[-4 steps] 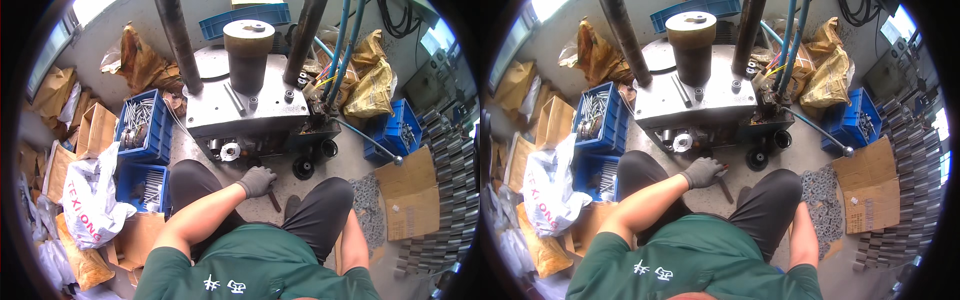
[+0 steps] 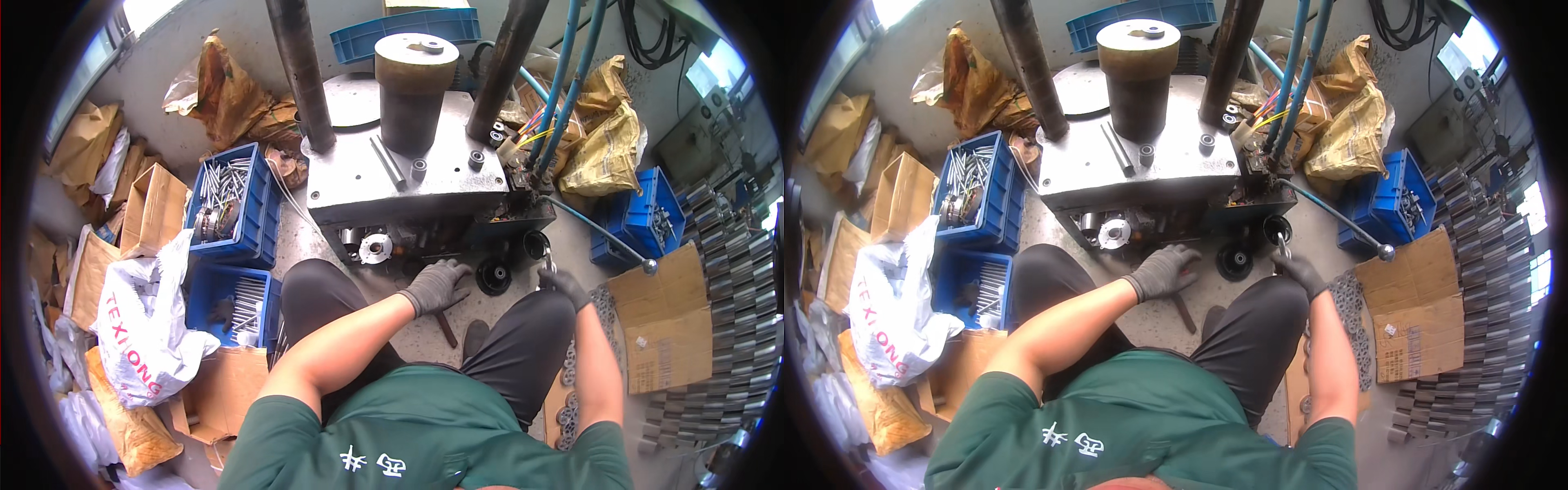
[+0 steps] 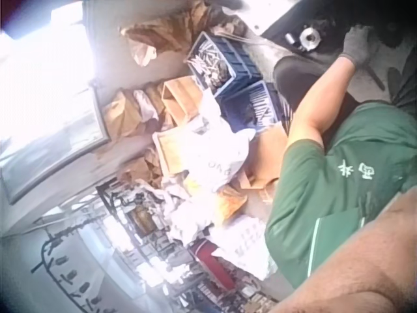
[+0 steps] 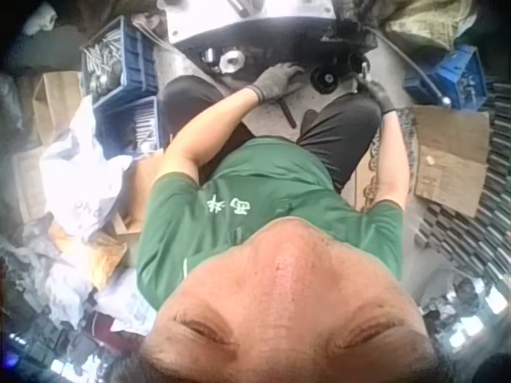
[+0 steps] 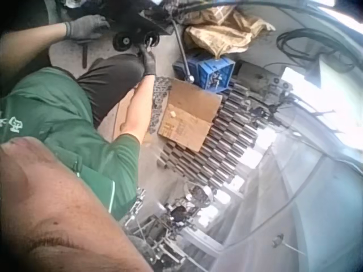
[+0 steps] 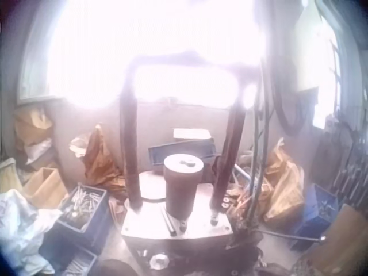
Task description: Assemble metal rods into gear-like components using a manual press machine in a workshop.
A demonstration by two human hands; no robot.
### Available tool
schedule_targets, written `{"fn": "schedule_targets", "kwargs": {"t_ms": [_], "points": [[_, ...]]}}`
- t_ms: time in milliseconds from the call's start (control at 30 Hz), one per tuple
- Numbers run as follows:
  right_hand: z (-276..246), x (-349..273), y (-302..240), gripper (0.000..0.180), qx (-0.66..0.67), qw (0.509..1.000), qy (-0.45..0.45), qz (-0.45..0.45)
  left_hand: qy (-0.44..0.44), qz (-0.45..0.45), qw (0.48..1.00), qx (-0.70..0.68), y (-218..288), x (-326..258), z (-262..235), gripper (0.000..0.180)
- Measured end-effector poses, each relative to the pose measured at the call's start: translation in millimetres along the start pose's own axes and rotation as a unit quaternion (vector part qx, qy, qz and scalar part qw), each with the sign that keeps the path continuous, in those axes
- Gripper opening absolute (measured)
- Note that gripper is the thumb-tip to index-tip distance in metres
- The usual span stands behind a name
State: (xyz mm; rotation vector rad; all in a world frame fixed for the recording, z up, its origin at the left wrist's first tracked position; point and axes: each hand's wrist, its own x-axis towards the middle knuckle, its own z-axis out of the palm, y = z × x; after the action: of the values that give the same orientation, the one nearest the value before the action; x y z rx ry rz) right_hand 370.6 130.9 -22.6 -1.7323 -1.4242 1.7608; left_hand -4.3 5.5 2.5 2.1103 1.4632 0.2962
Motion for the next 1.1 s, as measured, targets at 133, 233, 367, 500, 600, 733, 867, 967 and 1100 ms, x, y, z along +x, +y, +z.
{"fn": "schedule_targets", "kwargs": {"t_ms": [133, 233, 367, 500, 600, 733, 867, 967, 1100], "points": [[25.8, -51.4, -130.0, 0.037, -0.024, 0.981, -0.134, -0.14, 0.176, 0.048, 0.956, -0.229, 28.3, 40.7, -1.4, 0.064], [82.6, -86.2, -186.2, 0.041, 0.098, 0.962, -0.176, -0.182, 0.221, 0.082, 0.841, -0.488, 39.0, 47.2, -7.2, 0.065], [100.6, -55.3, -155.6, 0.042, 0.01, 0.957, 0.002, -0.289, 0.279, -0.03, 0.755, -0.592, 6.6, 41.2, -3.6, 0.036], [94.3, -56.1, -138.4, 0.038, -0.298, 0.891, 0.011, -0.341, 0.212, -0.11, 0.602, -0.762, 9.2, 14.0, -31.0, 0.015], [99.3, -56.2, -140.9, 0.033, -0.287, 0.904, -0.057, -0.313, 0.163, -0.122, 0.644, -0.737, 6.4, 6.7, -24.2, 0.015], [100.2, -40.3, -144.8, 0.031, -0.377, 0.851, -0.029, -0.364, 0.114, -0.141, 0.69, -0.7, 10.1, 5.0, -19.7, 0.014], [97.3, -30.9, -137.1, 0.031, -0.351, 0.867, -0.023, -0.354, 0.087, -0.191, 0.627, -0.75, 12.1, 7.5, -27.9, 0.013], [92.4, -30.7, -135.1, 0.03, -0.363, 0.868, -0.041, -0.335, 0.108, -0.155, 0.652, -0.735, 3.6, 11.2, -31.2, 0.014], [80.8, -34.1, -128.1, 0.028, -0.41, 0.862, -0.089, -0.285, 0.076, -0.165, 0.617, -0.766, -1.8, 13.5, -49.4, 0.021]]}}
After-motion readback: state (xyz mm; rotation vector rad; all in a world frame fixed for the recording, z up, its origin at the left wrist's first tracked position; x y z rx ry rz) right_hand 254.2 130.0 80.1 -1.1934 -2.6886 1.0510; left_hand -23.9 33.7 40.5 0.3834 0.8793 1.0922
